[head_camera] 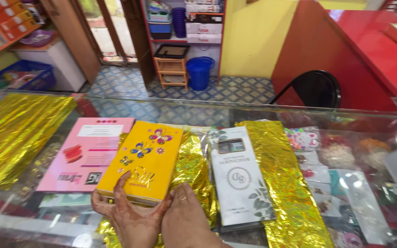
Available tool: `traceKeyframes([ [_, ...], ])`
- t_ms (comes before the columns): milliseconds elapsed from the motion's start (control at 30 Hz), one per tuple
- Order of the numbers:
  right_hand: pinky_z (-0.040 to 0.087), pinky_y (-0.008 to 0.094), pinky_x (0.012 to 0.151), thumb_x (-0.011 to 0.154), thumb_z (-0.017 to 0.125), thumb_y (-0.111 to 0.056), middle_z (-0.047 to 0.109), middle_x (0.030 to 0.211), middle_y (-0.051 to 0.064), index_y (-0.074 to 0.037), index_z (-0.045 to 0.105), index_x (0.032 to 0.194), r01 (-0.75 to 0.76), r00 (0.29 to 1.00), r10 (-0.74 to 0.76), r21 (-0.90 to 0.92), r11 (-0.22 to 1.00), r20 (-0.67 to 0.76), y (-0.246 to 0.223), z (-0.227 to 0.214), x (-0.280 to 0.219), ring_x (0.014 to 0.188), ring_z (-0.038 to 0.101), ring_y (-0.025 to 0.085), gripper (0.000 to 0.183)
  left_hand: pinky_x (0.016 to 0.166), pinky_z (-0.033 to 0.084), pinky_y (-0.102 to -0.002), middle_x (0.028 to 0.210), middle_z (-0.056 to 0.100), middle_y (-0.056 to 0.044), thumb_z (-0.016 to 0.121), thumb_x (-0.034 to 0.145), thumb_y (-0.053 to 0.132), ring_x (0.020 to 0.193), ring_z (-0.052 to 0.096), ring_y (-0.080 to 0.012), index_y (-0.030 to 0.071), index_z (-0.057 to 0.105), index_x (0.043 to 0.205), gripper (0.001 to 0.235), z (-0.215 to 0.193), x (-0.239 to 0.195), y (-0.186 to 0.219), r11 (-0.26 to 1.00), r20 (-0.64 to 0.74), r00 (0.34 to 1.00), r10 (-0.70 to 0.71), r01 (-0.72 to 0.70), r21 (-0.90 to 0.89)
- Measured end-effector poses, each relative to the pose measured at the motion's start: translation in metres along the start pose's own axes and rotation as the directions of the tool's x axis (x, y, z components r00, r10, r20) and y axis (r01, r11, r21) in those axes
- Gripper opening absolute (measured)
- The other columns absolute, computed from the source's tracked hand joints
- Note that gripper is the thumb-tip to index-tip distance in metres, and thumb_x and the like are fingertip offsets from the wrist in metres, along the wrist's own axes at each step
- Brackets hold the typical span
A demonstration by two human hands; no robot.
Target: The person wraps rectangular boxes with shiny gold and silver foil paper on a glass counter. They smooth the foil, fold edges, and secure the wrapping with tape from a dispenser. The wrapped items are placed on the counter as the task progresses.
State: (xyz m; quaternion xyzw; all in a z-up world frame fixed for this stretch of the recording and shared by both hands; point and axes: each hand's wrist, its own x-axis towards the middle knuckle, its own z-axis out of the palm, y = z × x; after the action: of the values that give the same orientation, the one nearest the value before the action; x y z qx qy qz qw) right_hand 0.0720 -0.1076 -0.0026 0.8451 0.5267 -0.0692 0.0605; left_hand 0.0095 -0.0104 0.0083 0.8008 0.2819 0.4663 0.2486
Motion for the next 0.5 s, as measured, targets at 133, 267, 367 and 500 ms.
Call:
traceKeyframes([
  [133,0.011,0.062,0.124,0.097,0.05,-0.019,0.065,0.123,0.036,0.017,0.064,0.124,0.029,0.998,-0.027,0.028,0.999,-0.065,0.018,-0.013,-0.021,0.135,0.048,0.051,0.047,0.114,0.028,-0.066,0.139,0.025,-0.036,0.095,0.042,0.055,0.14,0.025,-0.05,0.019,0.048,0.143,0.118,0.013,-0.002,-0.007,0.991,0.044,0.998,-0.04,0.034,0.129],
  [267,0.019,0.058,0.123,0.092,0.053,-0.014,0.065,0.123,0.031,0.014,0.064,0.121,0.006,0.966,0.028,0.13,0.991,-0.258,0.037,-0.04,-0.045,0.134,0.05,0.045,0.042,0.114,0.008,-0.078,0.155,0.011,-0.04,0.09,0.043,0.064,0.151,0.004,-0.0534,0.021,0.045,0.149,0.123,0.016,-0.001,-0.001,0.94,0.136,0.985,-0.104,0.052,0.337],
  [367,0.022,0.058,0.122,0.084,0.055,-0.008,0.064,0.128,0.027,0.009,0.064,0.122,-0.001,0.89,0.106,0.229,0.974,-0.445,0.053,-0.058,-0.064,0.134,0.052,0.041,0.043,0.11,0.001,-0.082,0.159,-0.004,-0.045,0.086,0.052,0.062,0.151,-0.006,-0.0593,0.021,0.038,0.158,0.124,0.018,-0.006,0.018,0.955,0.163,0.986,-0.04,-0.01,0.295],
  [500,0.021,0.06,0.12,0.088,0.055,-0.006,0.06,0.139,0.024,0.003,0.063,0.127,-0.021,0.792,0.229,0.35,0.937,-0.565,0.086,-0.07,-0.092,0.136,0.049,0.04,0.041,0.121,0.005,-0.075,0.165,0.008,-0.037,0.075,0.074,0.05,0.156,0.006,-0.0557,0.022,0.041,0.155,0.092,0.033,-0.018,0.06,0.98,0.189,0.966,0.174,-0.188,0.062],
])
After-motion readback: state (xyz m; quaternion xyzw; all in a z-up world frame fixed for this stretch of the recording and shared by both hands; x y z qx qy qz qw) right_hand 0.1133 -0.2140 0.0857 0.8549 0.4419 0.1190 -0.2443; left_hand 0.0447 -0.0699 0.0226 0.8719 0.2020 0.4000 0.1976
